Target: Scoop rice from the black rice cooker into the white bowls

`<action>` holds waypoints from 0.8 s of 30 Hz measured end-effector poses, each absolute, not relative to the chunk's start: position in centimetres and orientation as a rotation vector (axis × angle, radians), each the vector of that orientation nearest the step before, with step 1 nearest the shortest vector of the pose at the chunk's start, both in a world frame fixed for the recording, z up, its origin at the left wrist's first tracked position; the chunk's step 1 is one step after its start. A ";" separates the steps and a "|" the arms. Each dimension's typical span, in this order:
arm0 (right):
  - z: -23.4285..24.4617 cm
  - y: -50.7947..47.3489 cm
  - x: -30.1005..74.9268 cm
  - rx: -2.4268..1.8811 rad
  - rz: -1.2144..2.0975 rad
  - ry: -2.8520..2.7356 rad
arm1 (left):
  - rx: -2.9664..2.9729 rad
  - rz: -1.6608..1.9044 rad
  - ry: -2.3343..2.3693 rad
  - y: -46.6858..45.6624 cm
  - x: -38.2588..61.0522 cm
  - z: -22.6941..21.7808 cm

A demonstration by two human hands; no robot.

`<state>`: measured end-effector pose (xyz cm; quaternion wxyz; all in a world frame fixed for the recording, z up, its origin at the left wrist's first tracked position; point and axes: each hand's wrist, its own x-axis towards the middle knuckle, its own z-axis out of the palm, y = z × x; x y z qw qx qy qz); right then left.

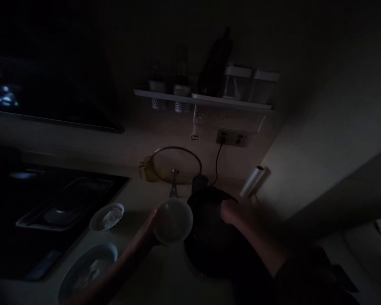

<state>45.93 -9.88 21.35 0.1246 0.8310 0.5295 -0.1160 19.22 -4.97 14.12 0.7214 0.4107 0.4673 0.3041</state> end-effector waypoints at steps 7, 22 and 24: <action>19.6 -9.8 45.2 2.404 -0.444 1.549 | 0.867 0.670 1.027 -4.6 19.2 13.3; 17.7 -14.2 47.5 2.663 -0.859 1.741 | 0.825 0.768 0.950 -5.2 19.0 13.6; 18.8 -15.7 48.5 2.813 -1.024 1.677 | 0.859 0.827 0.928 -5.1 19.0 14.0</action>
